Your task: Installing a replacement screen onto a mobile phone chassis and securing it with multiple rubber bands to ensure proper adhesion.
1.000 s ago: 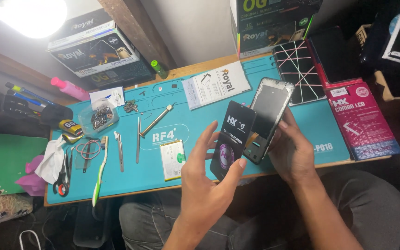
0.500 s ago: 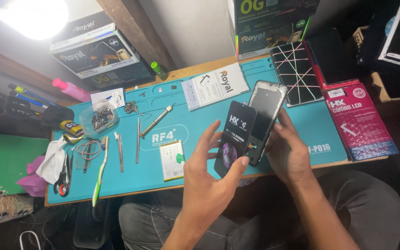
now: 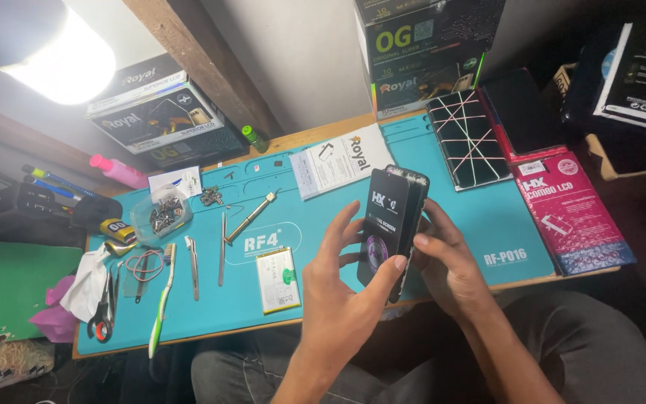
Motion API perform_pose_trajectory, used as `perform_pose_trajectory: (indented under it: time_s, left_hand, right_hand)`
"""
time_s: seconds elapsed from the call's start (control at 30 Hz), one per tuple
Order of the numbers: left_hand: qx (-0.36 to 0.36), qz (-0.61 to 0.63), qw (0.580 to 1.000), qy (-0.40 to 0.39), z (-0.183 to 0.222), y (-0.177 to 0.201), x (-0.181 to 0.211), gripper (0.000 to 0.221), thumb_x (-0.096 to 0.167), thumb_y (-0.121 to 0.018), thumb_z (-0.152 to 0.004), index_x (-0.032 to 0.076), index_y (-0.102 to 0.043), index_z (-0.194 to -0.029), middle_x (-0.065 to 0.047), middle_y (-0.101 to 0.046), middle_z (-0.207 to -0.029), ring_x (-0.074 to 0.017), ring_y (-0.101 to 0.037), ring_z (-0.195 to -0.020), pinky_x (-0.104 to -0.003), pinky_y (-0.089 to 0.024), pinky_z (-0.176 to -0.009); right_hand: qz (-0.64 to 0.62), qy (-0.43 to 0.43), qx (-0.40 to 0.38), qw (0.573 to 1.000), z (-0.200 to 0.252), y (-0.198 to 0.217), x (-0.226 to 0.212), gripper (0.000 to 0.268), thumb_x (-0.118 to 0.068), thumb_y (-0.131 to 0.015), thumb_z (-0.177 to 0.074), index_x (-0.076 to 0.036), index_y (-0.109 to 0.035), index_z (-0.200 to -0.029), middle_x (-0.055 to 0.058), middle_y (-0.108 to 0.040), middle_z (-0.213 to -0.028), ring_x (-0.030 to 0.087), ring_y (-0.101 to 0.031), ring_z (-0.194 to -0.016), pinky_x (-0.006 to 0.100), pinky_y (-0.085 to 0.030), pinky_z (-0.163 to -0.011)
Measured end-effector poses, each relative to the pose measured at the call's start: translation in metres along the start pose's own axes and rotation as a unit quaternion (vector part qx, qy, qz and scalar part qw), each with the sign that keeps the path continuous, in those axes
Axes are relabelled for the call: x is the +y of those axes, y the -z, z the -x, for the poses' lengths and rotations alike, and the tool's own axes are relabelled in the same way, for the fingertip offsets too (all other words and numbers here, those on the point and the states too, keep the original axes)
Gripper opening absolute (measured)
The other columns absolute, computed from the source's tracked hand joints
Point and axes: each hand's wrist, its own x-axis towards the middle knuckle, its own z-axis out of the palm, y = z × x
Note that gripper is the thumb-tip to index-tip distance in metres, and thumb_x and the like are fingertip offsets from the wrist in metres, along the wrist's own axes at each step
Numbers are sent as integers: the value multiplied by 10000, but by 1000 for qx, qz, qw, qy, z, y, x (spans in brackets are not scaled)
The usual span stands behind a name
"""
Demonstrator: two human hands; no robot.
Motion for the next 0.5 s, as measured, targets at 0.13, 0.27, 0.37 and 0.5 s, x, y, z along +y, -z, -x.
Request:
perform_pose_trajectory:
  time_s: [0.13, 0.27, 0.37, 0.5]
  left_hand:
    - [0, -6, 1000, -1, 0, -1, -2, 797, 377, -804, -826, 173, -541, -1550, -108, -818, -1331, -216, -762, -1305, -380, -626, -1032]
    - [-8, -3, 1000, -11, 0, -1, -1, 757, 361, -794, -851, 175, -537, -1539, -91, -830, -1292, -204, -774, -1258, -375, -634, -1021]
    - [-5, 3, 1000, -21, -1, -1, -1, 759, 349, -799, -847, 161, -545, -1536, -79, -828, -1293, -203, -774, -1253, -382, -631, -1027]
    - [-4, 3, 1000, -17, -1, -1, -3, 766, 344, -810, -835, 177, -547, -1535, -91, -831, -1283, -192, -792, -1208, -369, -634, -1026]
  right_hand:
    - [-2, -7, 17, 1000, 1, 4, 3, 558, -102, -636, -965, -119, -571, -1519, 177, -723, -1289, 339, -725, -1091, 459, -564, -950]
    - [38, 1, 1, 999, 1, -1, -1, 590, -135, -662, -950, -106, -567, -1532, 158, -738, -1230, 317, -730, -1059, 458, -581, -913]
    - [57, -3, 4, 998, 1, -3, -2, 625, -149, -671, -934, -92, -564, -1547, 147, -738, -1211, 296, -733, -1032, 431, -576, -897]
    - [58, -4, 0, 998, 1, -4, -3, 626, -156, -682, -934, -79, -571, -1546, 119, -737, -1192, 254, -721, -1006, 410, -567, -914]
